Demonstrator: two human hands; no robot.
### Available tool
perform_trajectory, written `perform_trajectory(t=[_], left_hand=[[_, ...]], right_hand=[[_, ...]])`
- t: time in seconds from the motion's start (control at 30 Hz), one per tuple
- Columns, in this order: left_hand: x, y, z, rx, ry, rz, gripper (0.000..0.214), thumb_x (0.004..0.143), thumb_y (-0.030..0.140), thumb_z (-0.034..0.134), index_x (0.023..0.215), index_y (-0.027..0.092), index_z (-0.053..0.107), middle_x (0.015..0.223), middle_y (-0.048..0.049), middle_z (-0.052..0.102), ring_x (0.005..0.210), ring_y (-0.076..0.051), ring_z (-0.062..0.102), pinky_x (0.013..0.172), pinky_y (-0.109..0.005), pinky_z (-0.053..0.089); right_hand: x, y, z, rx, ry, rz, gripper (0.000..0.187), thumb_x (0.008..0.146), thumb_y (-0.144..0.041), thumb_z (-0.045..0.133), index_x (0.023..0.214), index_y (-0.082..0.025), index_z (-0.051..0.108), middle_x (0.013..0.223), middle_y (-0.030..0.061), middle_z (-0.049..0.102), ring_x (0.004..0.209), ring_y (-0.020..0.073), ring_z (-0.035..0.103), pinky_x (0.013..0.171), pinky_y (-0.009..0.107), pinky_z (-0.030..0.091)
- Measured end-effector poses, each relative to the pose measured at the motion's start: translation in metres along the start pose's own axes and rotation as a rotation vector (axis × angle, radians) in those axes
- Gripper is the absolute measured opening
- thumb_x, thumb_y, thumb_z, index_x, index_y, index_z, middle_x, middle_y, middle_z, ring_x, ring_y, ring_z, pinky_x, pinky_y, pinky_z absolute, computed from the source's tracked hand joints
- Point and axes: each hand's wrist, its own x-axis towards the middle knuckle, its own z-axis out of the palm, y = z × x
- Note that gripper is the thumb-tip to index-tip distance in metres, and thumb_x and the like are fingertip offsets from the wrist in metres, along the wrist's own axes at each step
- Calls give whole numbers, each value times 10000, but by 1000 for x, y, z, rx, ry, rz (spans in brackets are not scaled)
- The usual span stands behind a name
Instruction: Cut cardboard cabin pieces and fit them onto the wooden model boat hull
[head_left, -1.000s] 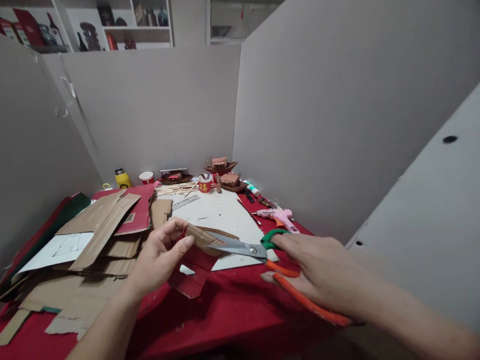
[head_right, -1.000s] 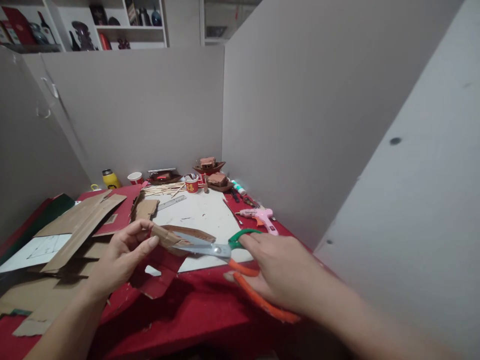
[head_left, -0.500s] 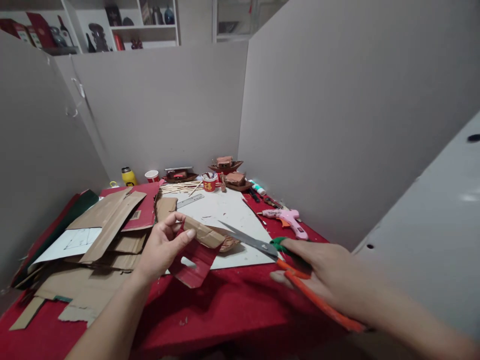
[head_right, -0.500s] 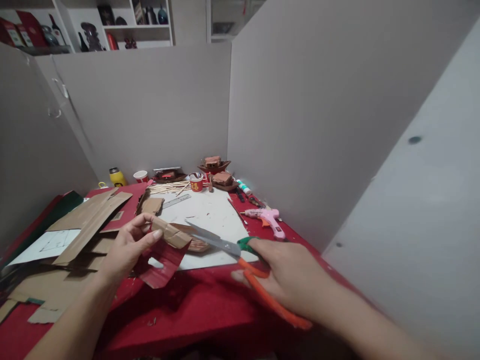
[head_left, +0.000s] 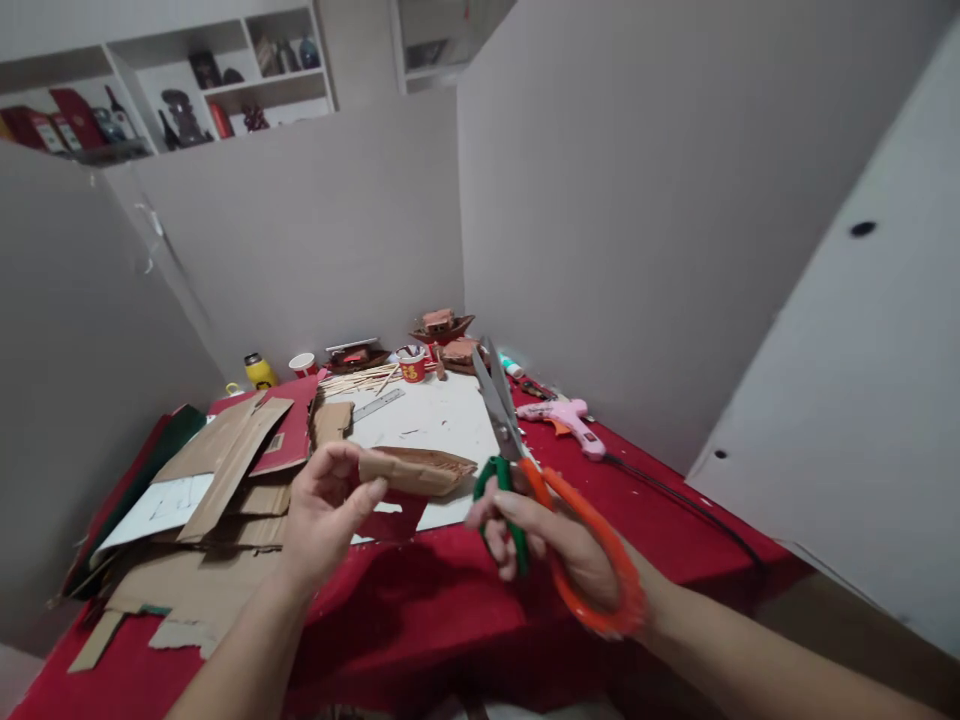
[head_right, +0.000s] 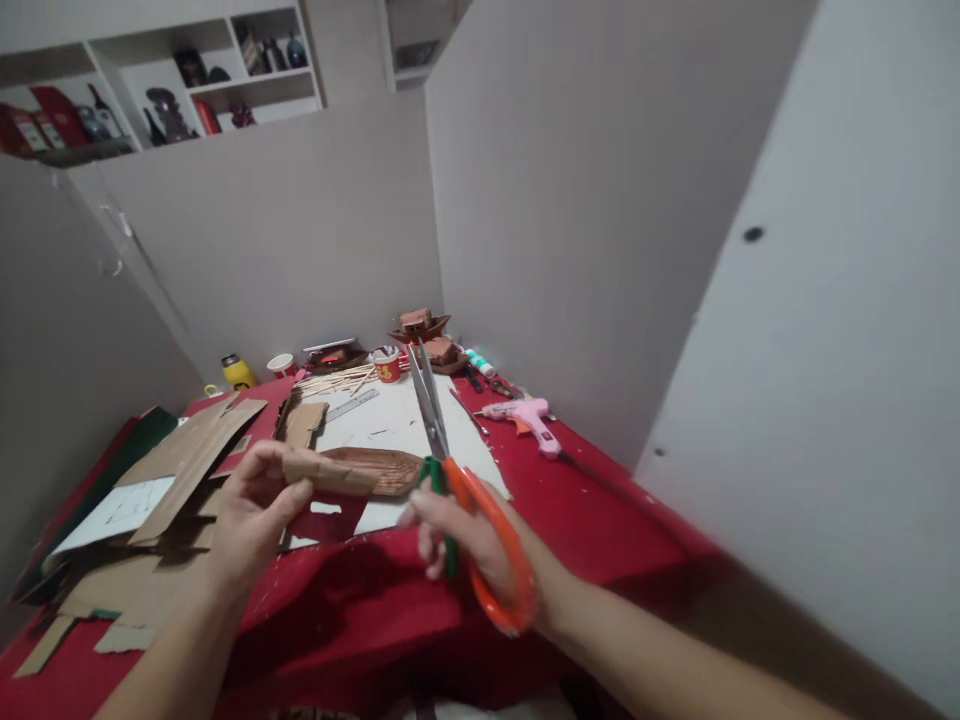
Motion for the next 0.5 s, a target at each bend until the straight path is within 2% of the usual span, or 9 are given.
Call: perform_trajectory(t=[0.1,0.2,0.33,0.43,0.5], left_hand=[[-6,1,7,72,-133,151,164,822,122,684,929,242,653,1006,-36,721,1022,-199,639,904,-345,511],[-7,-1,10,142,-198,238,227,820,84,671,962,261,678,1095,-51,701,1108,-222,607,948,-388,490],[-5,-1,9,206,-203,319,300,798,70,691,1004,286,672,1156,-46,674,1155,-229,584,1005,-416,451],[-7,1,6,332,-166,255,356,790,124,714,1090,295,628,1314,-76,586,1267,-270,502,967,-405,479],[-10,3,5,442,-89,212,504,779,160,733,1226,300,547,1441,-107,468,1348,-297,414,973,-414,473]], right_hand=[[14,0,18,219,113,-58,351,738,-482,743,821,-172,602,743,4,628,592,145,607,472,249,527],[25,1,31,327,221,-135,315,706,-416,780,787,-171,600,684,-17,610,578,137,596,468,240,531],[35,5,40,361,287,-192,309,683,-383,793,777,-176,583,683,-30,604,606,128,599,513,225,536],[41,9,43,338,303,-227,284,714,-383,765,779,-178,578,676,-36,583,542,119,572,469,235,515],[44,12,42,309,336,-289,267,733,-382,748,804,-192,575,687,-36,583,541,130,572,477,255,513]])
